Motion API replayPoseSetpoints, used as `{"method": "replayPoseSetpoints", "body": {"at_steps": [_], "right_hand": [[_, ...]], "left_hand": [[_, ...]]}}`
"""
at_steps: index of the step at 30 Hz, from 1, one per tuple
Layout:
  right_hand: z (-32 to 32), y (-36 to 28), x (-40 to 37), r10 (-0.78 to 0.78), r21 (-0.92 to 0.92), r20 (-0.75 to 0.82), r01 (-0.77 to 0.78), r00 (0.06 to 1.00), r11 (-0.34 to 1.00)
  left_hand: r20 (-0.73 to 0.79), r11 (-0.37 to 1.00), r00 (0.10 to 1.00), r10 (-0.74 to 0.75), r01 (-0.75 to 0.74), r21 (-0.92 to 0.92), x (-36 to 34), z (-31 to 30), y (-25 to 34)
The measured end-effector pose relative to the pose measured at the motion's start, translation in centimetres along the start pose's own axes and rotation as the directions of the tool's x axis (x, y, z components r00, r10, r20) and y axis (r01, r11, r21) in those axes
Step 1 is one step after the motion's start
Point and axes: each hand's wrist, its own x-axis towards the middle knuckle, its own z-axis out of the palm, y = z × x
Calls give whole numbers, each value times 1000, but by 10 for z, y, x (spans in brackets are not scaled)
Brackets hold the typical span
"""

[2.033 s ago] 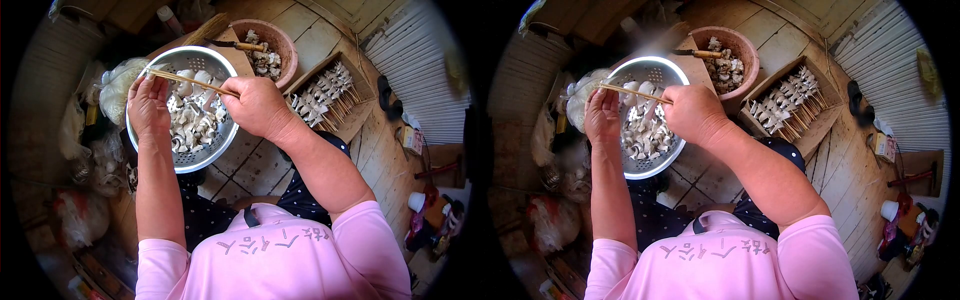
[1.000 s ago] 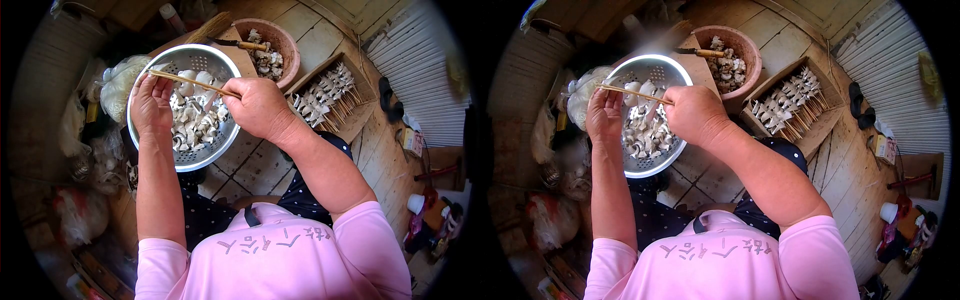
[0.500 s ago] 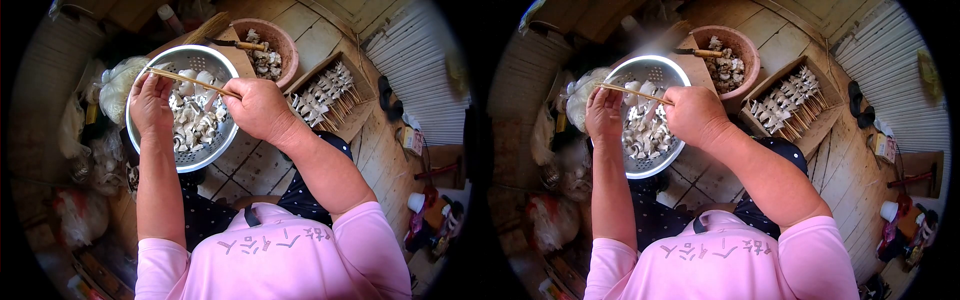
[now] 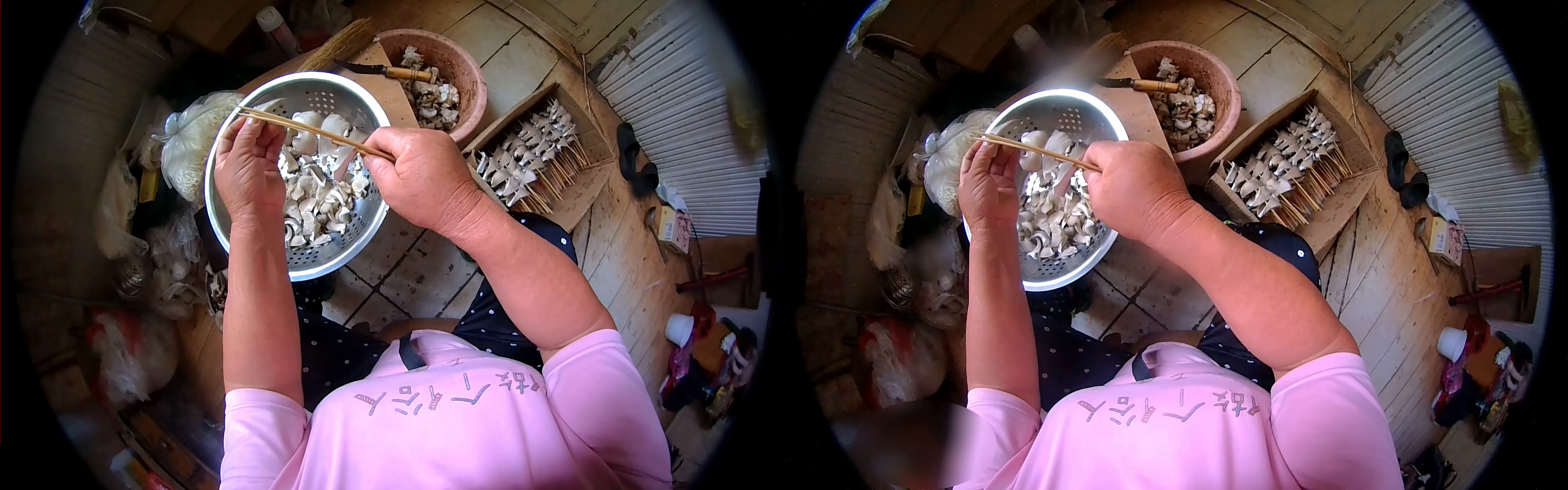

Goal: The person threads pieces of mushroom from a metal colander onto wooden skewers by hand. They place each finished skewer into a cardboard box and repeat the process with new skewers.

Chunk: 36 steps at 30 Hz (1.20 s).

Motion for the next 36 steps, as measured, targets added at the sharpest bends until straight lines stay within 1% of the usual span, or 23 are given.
{"method": "replayPoseSetpoints", "body": {"at_steps": [1, 8, 10, 16, 23, 28, 36], "right_hand": [[1, 1, 0, -35, -17, -29, 35, 999, 999], [0, -1, -1, -25, -13, -30, 25, 999, 1000], [-3, -3, -1, 32, 4, 32, -32, 999, 999], [-3, -2, -2, 1, -2, 11, 0, 1000, 1000], [-3, -2, -2, 7, -13, 19, -7, 1000, 1000], [-3, -2, -2, 18, -49, 40, -16, 999, 999], [-3, -2, -3, 11, -40, 50, -9, 999, 999]], "left_hand": [[1, 1000, 1000, -4, 4, 0, 0, 0, 0], [18, 1000, 1000, -4, 4, 1, 2, -2, -3], [18, 1000, 1000, -7, 7, 6, 1, -1, -3], [25, 1000, 1000, -5, 4, 30, 2, -2, -5], [27, 1000, 999, -17, 16, 26, 2, -1, -7], [23, 998, 998, -62, 62, 14, 1, -1, -8], [12, 993, 993, -114, 114, -34, 7, -3, -10]]}}
